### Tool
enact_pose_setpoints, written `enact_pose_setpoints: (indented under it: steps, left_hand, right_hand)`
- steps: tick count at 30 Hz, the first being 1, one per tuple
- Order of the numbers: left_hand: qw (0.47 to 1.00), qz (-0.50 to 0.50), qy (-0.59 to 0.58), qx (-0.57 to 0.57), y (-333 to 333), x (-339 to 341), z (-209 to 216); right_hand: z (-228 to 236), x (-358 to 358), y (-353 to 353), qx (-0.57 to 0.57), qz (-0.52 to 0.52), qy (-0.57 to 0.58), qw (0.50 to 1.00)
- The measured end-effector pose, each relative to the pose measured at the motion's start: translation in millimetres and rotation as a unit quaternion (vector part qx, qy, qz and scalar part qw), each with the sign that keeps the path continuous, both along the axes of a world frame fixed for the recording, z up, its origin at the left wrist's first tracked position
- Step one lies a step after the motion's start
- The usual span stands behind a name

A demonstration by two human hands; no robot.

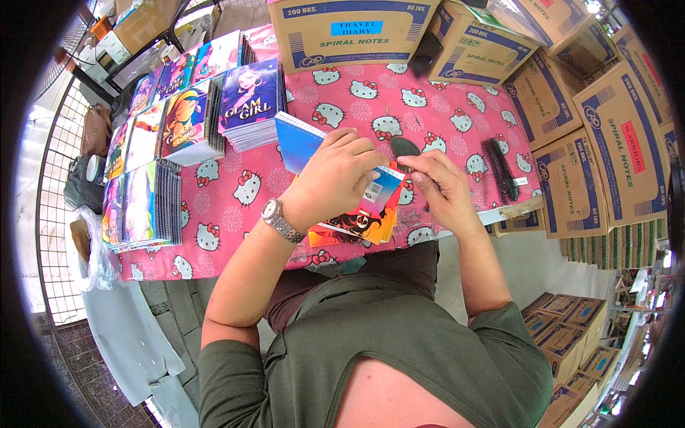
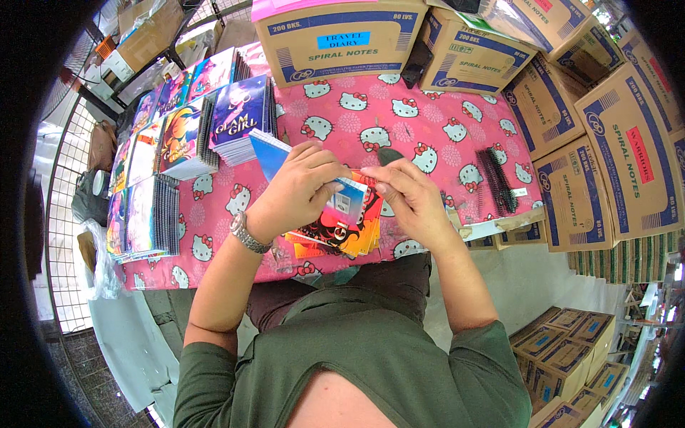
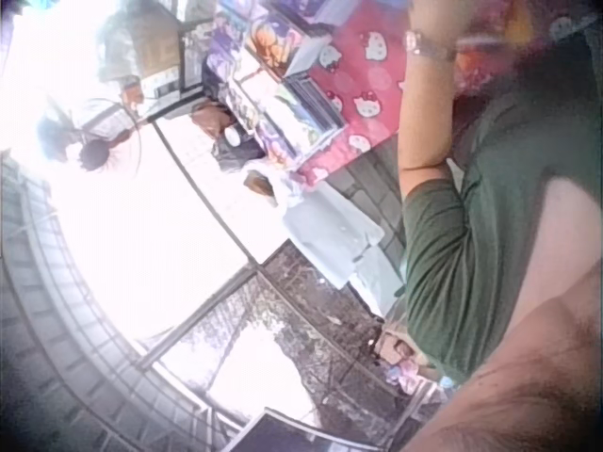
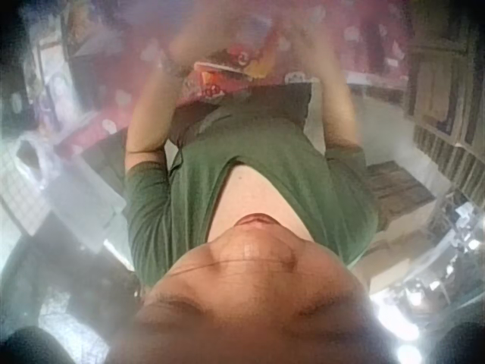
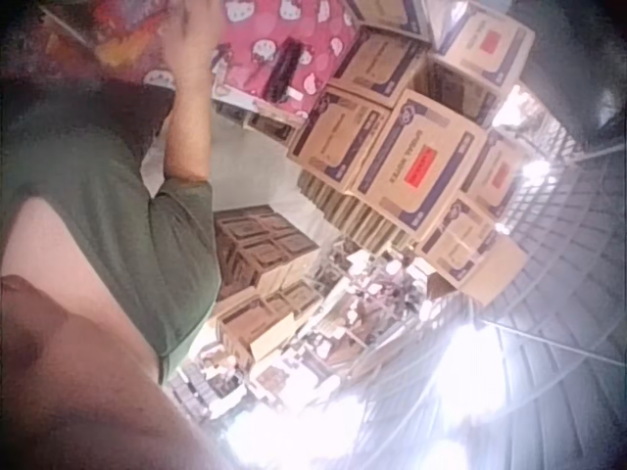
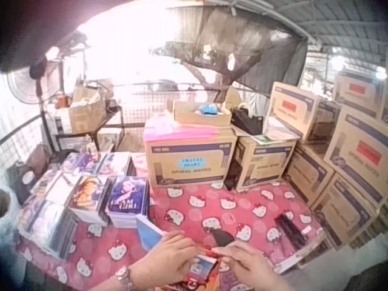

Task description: The person sorts through various stacks of spiral-bound notebooks on a table, moving them between piles and aligning the covers by hand.

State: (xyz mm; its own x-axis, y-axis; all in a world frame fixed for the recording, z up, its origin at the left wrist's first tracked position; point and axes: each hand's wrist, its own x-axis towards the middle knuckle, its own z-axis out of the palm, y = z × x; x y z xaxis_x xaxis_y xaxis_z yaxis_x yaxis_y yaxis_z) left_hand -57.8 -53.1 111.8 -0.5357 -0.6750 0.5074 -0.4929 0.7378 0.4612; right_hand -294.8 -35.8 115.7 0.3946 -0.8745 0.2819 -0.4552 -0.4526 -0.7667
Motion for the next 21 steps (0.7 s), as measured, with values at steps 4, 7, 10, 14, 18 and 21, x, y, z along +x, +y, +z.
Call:
enact_pose_setpoints:
  steps: [4,7,10,14,18,21]
  left_hand:
    - [0.999,0.027,-0.016,-0.010,2.6,-7.6,1.0]
    - [0.998,0.054,-0.017,-0.002,10.6,-11.4,4.6]
    - [0.998,0.058,-0.022,-0.003,13.2,-10.9,4.4]
    - [0.997,0.068,-0.023,-0.011,17.8,-10.7,2.2]
    - [0.994,0.091,-0.061,-0.017,22.5,-14.3,4.2]
    - [0.990,0.093,-0.068,-0.078,27.9,-29.7,-3.6]
  right_hand:
    - [1.1,-5.3,-3.4,-0.033,0.017,-0.009,0.999]
    - [3.4,-5.9,2.6,-0.026,0.023,-0.017,0.999]
    - [7.8,-8.3,8.8,0.002,0.034,0.017,0.999]
    - [10.1,-5.3,23.8,-0.043,0.040,0.064,0.996]
    - [6.8,0.6,32.0,-0.001,0.005,0.046,0.999]
    - [1.1,4.8,35.8,0.058,-0.026,-0.020,0.998]
